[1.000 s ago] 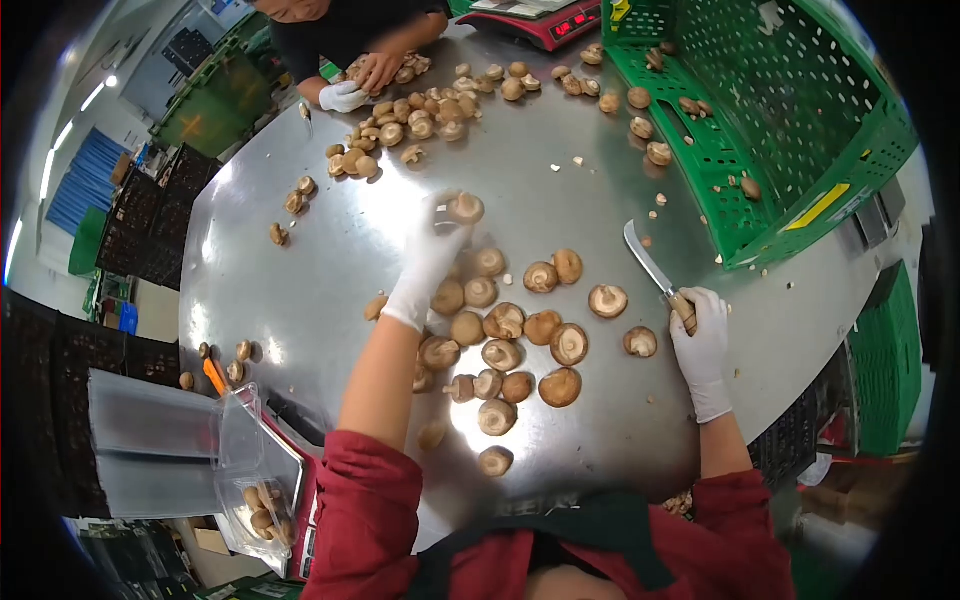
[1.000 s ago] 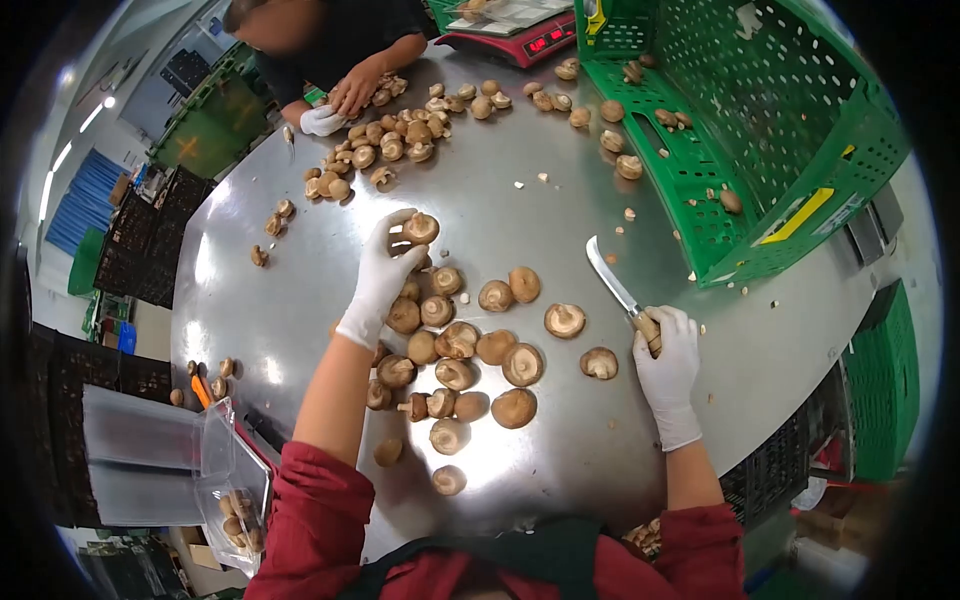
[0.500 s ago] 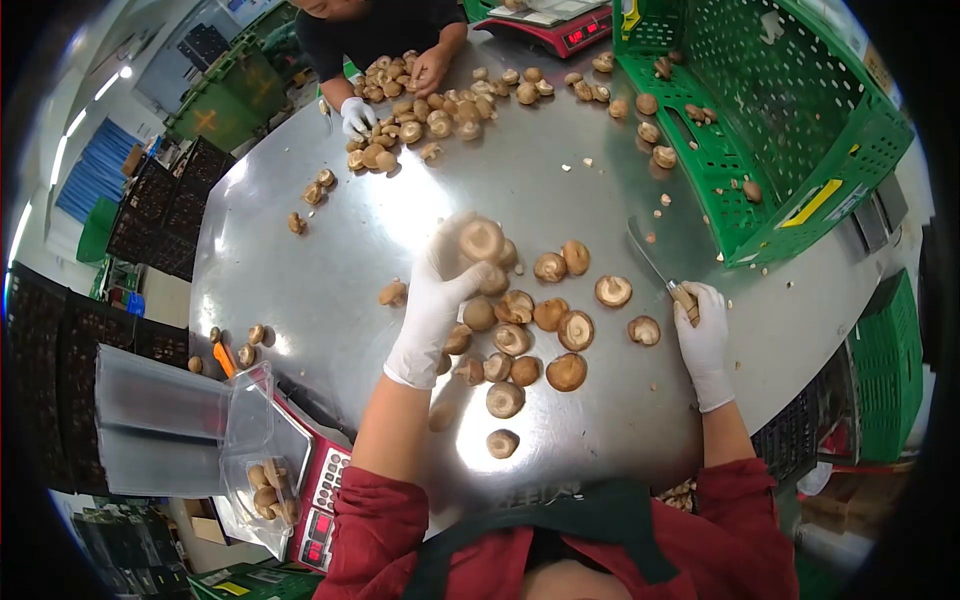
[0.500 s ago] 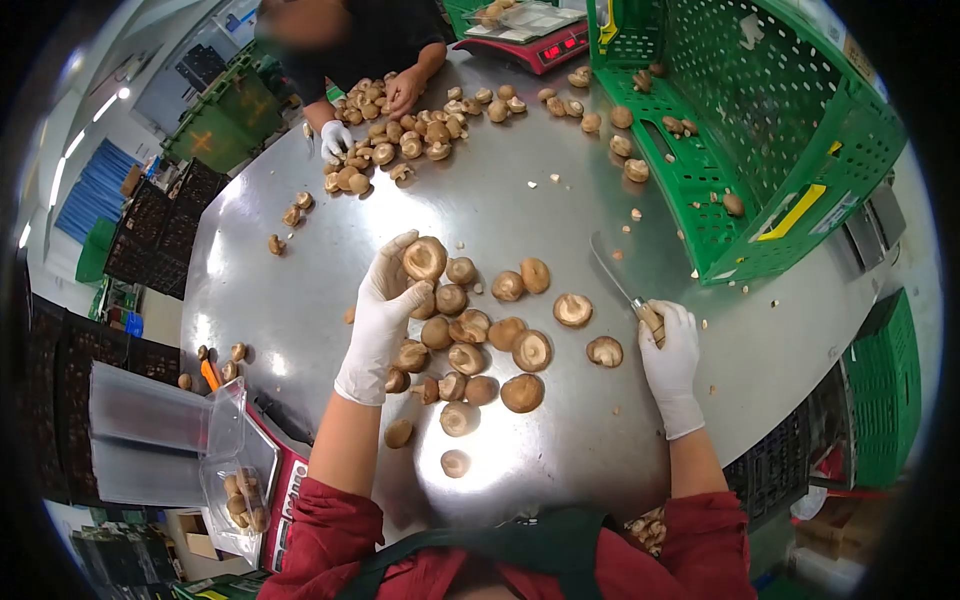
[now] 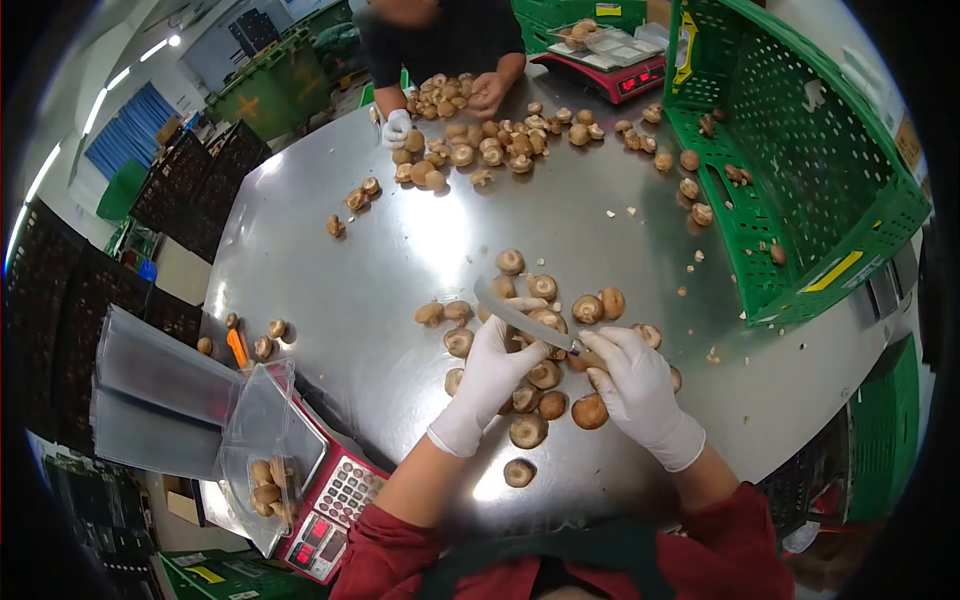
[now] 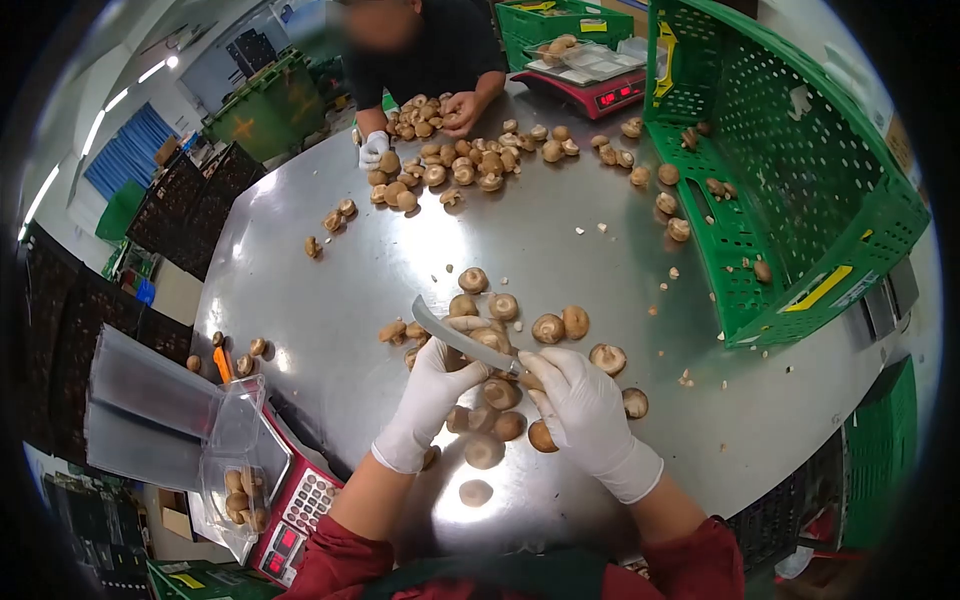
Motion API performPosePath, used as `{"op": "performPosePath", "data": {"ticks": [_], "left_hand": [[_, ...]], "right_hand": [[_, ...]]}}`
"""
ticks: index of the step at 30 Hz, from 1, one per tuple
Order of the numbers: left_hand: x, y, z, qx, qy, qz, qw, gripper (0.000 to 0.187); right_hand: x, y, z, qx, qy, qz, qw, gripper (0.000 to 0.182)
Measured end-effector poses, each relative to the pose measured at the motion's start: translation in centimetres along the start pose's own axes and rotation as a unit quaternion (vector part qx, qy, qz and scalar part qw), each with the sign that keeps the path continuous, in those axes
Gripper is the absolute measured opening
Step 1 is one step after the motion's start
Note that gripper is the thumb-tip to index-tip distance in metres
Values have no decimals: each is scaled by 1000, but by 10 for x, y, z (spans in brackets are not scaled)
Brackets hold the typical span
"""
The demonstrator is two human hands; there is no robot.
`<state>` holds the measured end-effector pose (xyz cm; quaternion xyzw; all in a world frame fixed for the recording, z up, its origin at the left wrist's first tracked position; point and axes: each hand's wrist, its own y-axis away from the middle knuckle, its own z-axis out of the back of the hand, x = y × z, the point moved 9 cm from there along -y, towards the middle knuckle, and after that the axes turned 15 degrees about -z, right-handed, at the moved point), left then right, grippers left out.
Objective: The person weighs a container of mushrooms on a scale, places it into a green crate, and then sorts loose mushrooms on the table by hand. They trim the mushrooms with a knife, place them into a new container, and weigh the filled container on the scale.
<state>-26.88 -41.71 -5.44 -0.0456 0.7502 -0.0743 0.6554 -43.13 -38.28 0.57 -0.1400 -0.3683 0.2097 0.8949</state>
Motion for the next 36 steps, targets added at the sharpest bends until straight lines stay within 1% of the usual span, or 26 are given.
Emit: {"op": "performPosePath", "data": {"ticks": [3,4,6,7,8,9,10,11,12,14,16,17,20,21,22,25,28,31,34,36], "left_hand": [[-2,4,0,2,-16,23,1000,39],[-5,6,-1,6,-26,33,999,38],[-15,13,-3,10,10,78,997,38],[-13,18,-2,14,31,110,993,38],[-13,18,13,4,-78,79,994,41],[-20,15,24,5,-122,44,991,40],[-10,18,39,-39,-70,37,996,45],[-21,22,40,-64,-33,51,996,48],[-23,26,46,-66,-5,28,997,49],[-14,36,69,-97,45,-8,994,45],[-4,52,88,-126,38,-9,991,41],[-7,58,91,-126,28,-14,992,33],[-4,78,103,-126,-11,-19,992,28],[-8,83,102,-152,-9,-22,988,21],[-9,87,101,-144,-26,-20,989,21],[-11,100,100,-124,-70,-20,990,23],[-12,105,99,-118,-89,-24,989,24],[-11,107,98,-120,-89,-22,988,25],[-8,108,100,-123,-77,-21,989,25],[-5,109,102,-131,-68,-19,989,26]], "right_hand": [[-2,-2,-4,-1,37,4,999,45],[-7,-4,-1,-16,50,-10,999,44],[-24,-5,6,-42,80,-52,995,41],[-47,-4,9,-50,81,-101,990,39],[-77,0,11,-56,86,-153,983,38],[-100,4,17,-70,105,-181,975,37],[-120,7,25,-89,125,-202,967,36],[-140,12,30,-89,140,-232,958,35],[-159,18,35,-90,154,-260,949,34],[-187,28,40,-86,184,-293,934,34],[-206,34,42,-77,217,-305,924,34],[-208,34,41,-73,227,-295,925,34],[-206,26,36,-64,241,-262,933,35],[-197,18,33,-64,237,-250,937,36],[-187,10,29,-64,234,-237,941,36],[-147,-17,9,-49,175,-157,971,37],[-117,-41,-22,11,124,-107,986,38],[-108,-55,-56,67,115,-69,989,40],[-114,-56,-87,136,159,-47,977,41],[-117,-58,-91,157,158,-57,973,42]]}}
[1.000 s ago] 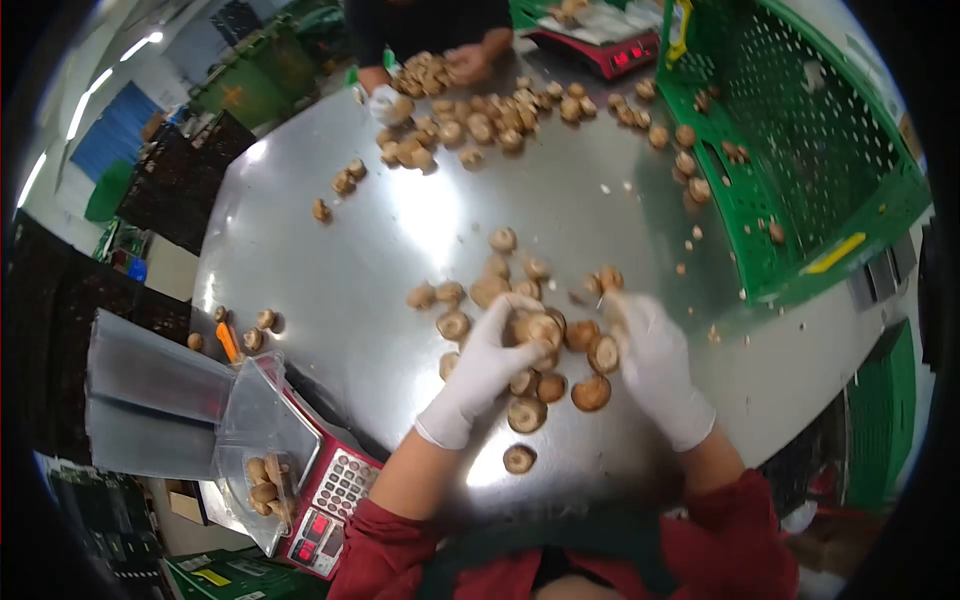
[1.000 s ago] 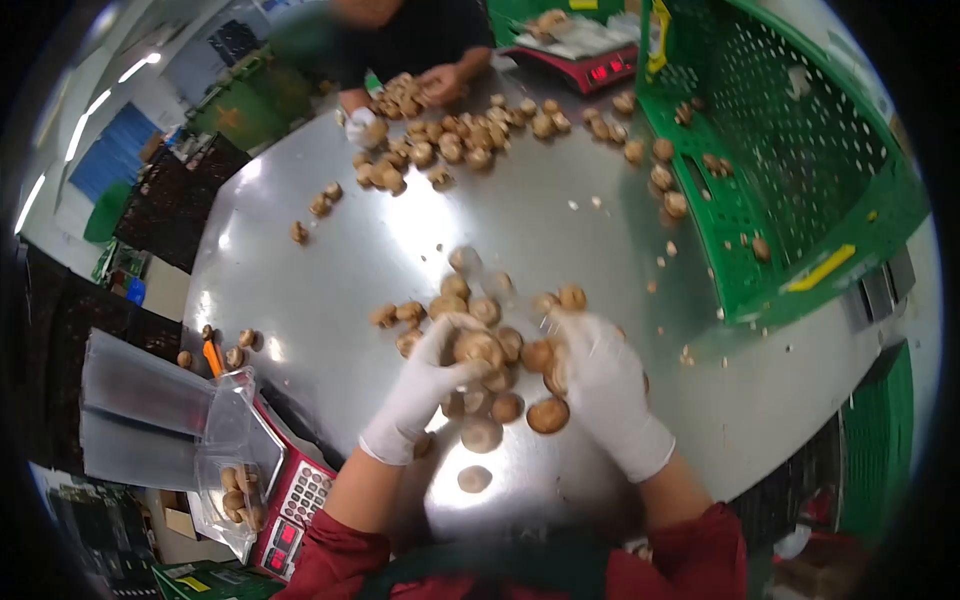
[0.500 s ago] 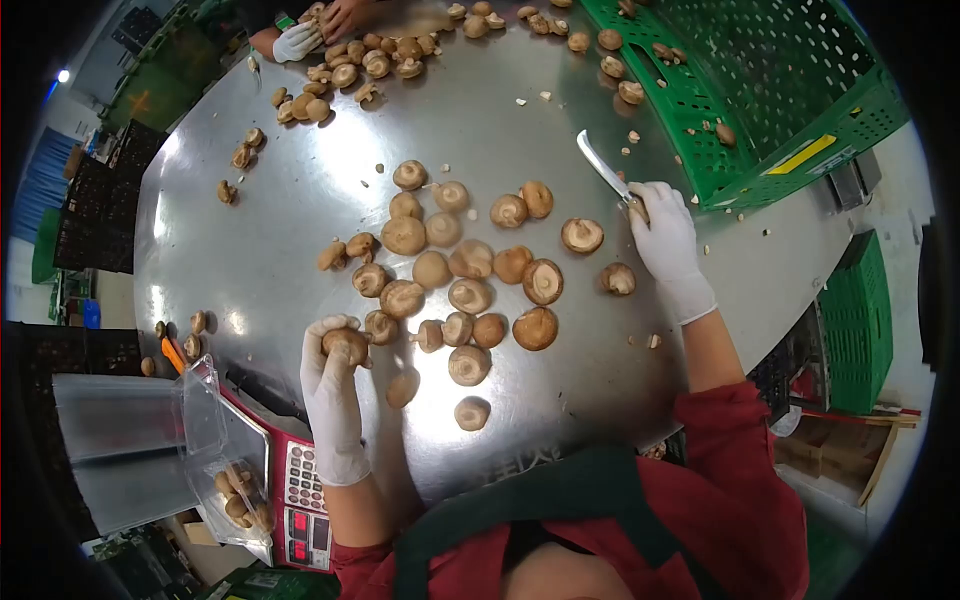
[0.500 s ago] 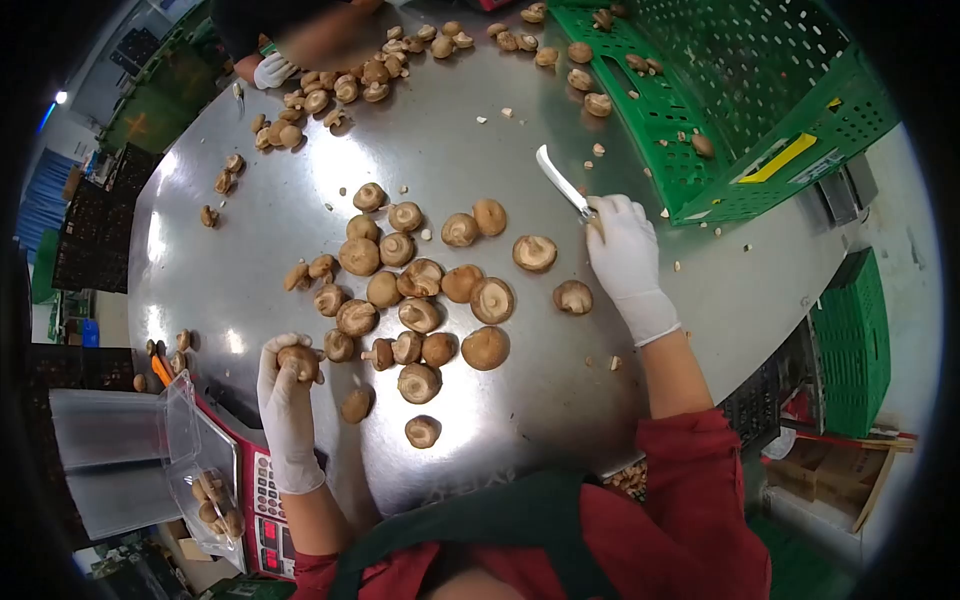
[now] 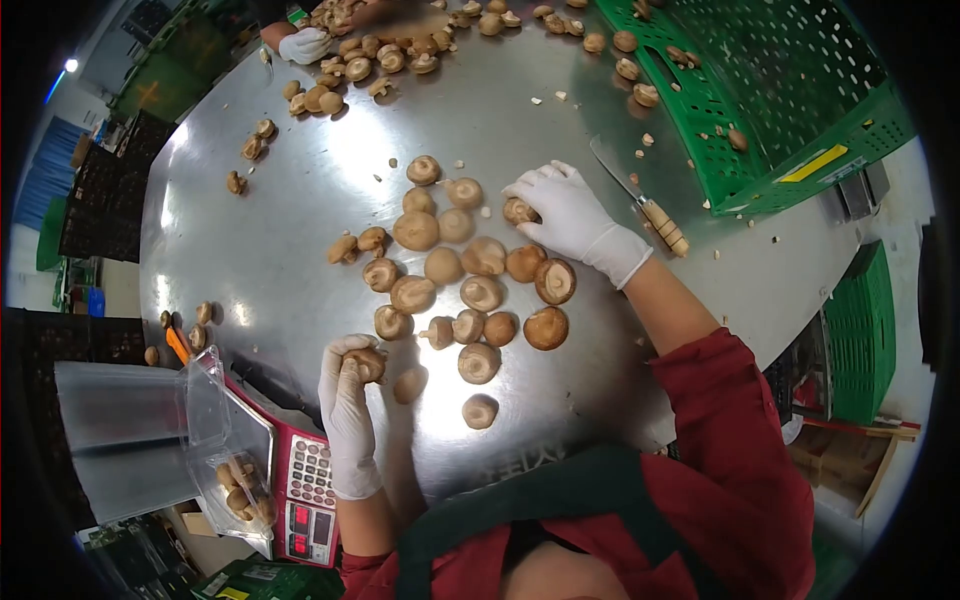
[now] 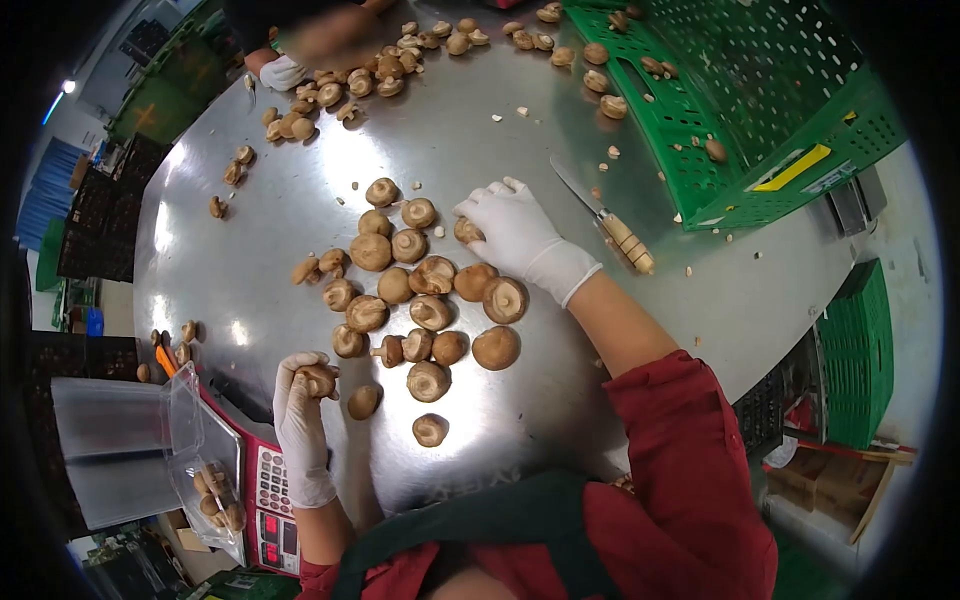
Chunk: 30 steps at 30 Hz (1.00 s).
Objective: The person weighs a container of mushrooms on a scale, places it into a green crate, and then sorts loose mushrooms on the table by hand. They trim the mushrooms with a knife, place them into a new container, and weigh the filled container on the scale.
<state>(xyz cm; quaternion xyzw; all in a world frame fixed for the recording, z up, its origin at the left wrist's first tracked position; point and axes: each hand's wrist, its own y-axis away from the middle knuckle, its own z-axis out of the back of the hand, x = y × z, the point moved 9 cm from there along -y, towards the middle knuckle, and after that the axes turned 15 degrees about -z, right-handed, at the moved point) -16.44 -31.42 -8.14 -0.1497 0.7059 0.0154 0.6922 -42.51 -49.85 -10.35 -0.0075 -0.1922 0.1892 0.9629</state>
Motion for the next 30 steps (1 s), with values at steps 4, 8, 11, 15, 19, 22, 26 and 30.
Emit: {"op": "performPosePath", "data": {"ticks": [4,8,11,15,19,22,26,30], "left_hand": [[2,1,-1,-14,-1,16,1000,27],[8,1,-1,-9,-4,23,1000,26],[9,1,-1,-5,4,23,1000,23],[14,2,-2,1,10,28,1000,20],[13,0,-7,-7,24,34,999,16],[14,-3,-5,-6,-2,74,997,12],[-6,-24,-32,20,-84,51,995,31],[-43,-41,-84,64,-167,-133,975,53]], "right_hand": [[7,-6,5,56,-70,-13,996,41],[17,-10,5,61,-199,4,978,38],[25,-12,3,41,-164,29,985,35],[59,-20,5,28,-107,40,993,32],[76,-32,-12,22,-17,53,998,25],[65,-28,-13,176,-379,-63,906,21],[66,-7,3,231,-516,-61,823,28],[68,19,13,261,-553,-85,787,30]]}}
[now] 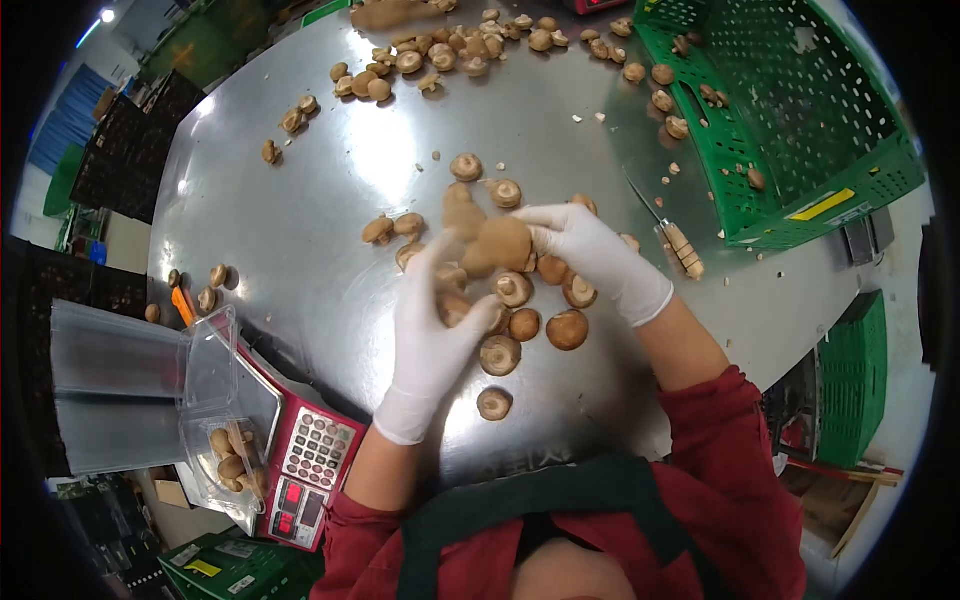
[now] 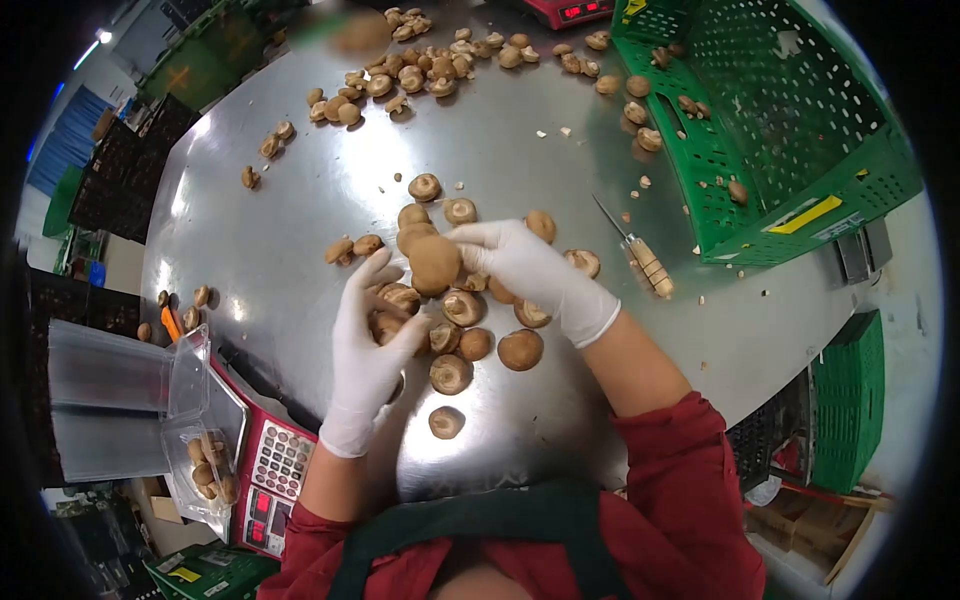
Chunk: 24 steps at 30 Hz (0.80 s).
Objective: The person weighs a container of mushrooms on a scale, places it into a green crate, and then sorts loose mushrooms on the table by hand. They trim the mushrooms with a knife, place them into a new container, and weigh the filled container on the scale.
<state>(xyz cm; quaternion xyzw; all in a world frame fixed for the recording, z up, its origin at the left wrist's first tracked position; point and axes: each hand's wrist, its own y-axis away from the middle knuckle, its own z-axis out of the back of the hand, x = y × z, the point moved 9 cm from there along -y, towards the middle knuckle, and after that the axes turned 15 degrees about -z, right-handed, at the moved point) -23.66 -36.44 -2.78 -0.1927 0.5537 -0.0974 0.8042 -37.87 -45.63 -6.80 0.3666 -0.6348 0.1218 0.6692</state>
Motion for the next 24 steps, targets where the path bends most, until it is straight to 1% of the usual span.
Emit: {"op": "performPosePath", "data": {"ticks": [1,2,3,4,6,7,10,11,12,14,15,18,19,22,23,24], "left_hand": [[-9,-5,-7,-2,-11,-37,999,58],[-29,-9,-15,39,-117,-117,985,60],[-31,-6,-23,73,-181,-172,966,61],[-33,-3,-32,106,-244,-224,938,62],[-22,9,-30,124,-246,-162,948,56],[-17,17,-27,133,-247,-131,951,53],[0,41,6,55,-147,-58,986,52],[16,56,16,45,-63,79,994,49],[28,67,28,46,-57,122,990,48],[35,78,46,-24,26,124,992,47],[45,86,53,-43,65,157,985,47],[53,90,63,-46,73,141,986,47],[53,88,64,-44,72,133,987,48],[53,89,54,-79,197,194,958,49],[54,88,49,-68,224,198,952,50],[57,87,48,-69,230,191,952,50]], "right_hand": [[1,8,-5,-9,44,8,999,30],[1,16,-10,-18,87,15,996,30],[-7,16,-16,-27,80,16,996,26],[-14,20,-16,-42,98,-10,994,25],[-24,27,-13,-70,133,-63,987,22],[-12,31,-6,-130,202,12,971,20],[-8,23,27,-231,238,57,942,19],[-4,19,30,-245,265,59,931,17],[1,13,25,-240,309,98,915,17],[7,-1,5,-227,394,175,873,18],[8,-8,-9,-204,415,164,872,25],[-4,-30,-50,-208,557,158,788,28],[-6,-41,-55,-184,593,112,776,32],[-4,-51,-42,-204,528,111,817,23],[-6,-53,-34,-194,486,111,845,22],[-10,-56,-26,-165,423,62,889,22]]}}
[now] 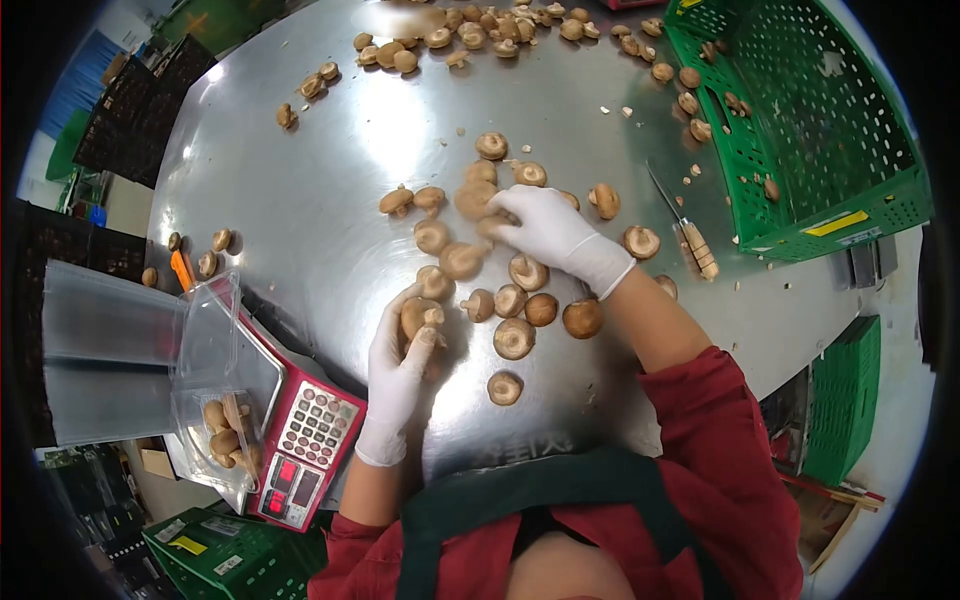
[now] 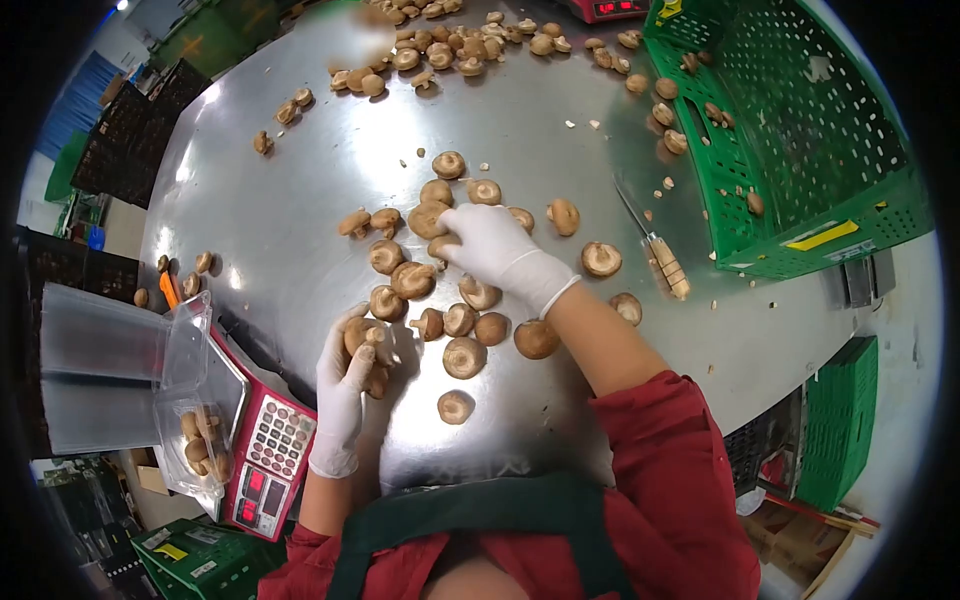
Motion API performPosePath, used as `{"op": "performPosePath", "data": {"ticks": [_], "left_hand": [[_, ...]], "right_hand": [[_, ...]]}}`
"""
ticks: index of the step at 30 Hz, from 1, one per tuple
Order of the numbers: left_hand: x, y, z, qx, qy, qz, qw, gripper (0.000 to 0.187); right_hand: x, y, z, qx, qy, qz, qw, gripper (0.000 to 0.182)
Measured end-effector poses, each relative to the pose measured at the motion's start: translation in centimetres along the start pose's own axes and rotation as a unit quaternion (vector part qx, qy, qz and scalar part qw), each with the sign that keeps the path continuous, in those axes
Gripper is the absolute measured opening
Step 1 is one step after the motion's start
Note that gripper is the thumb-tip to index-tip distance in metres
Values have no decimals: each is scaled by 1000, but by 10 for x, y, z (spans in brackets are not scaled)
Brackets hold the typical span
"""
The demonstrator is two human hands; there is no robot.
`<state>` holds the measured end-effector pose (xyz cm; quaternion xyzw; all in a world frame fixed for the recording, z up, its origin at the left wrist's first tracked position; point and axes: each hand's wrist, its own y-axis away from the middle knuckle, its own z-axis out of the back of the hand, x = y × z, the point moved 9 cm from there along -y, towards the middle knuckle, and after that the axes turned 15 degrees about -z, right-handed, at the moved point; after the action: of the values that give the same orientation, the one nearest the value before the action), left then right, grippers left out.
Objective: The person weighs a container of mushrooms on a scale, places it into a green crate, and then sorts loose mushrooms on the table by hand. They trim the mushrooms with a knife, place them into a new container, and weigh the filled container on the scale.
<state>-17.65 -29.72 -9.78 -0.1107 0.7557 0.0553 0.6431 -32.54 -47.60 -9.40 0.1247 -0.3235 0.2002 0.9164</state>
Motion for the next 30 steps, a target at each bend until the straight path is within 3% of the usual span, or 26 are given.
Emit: {"op": "performPosePath", "data": {"ticks": [2,9,15,18,21,25,27,29,30], "left_hand": [[7,-5,-4,5,14,-12,1000,50],[10,-13,-25,-18,155,5,988,50],[9,-10,-10,-50,177,-23,983,50],[11,-6,0,-75,218,-12,973,49],[12,-6,3,-99,230,-14,968,47],[3,-8,4,-93,206,-3,974,47],[2,-7,8,-108,225,-6,968,47],[0,-5,11,-117,229,-11,966,48],[-2,-6,11,-118,222,-15,968,48]], "right_hand": [[-13,-2,1,96,-134,-92,982,23],[-17,-13,-9,47,-73,-29,996,23],[-16,-10,-6,43,-73,-66,994,20],[18,7,11,-116,84,59,988,14],[51,27,0,-125,51,175,975,9],[55,27,-28,-86,199,178,960,12],[45,20,-20,-24,14,108,994,15],[41,24,-13,92,-162,-7,982,21],[39,25,-14,125,-215,-15,968,22]]}}
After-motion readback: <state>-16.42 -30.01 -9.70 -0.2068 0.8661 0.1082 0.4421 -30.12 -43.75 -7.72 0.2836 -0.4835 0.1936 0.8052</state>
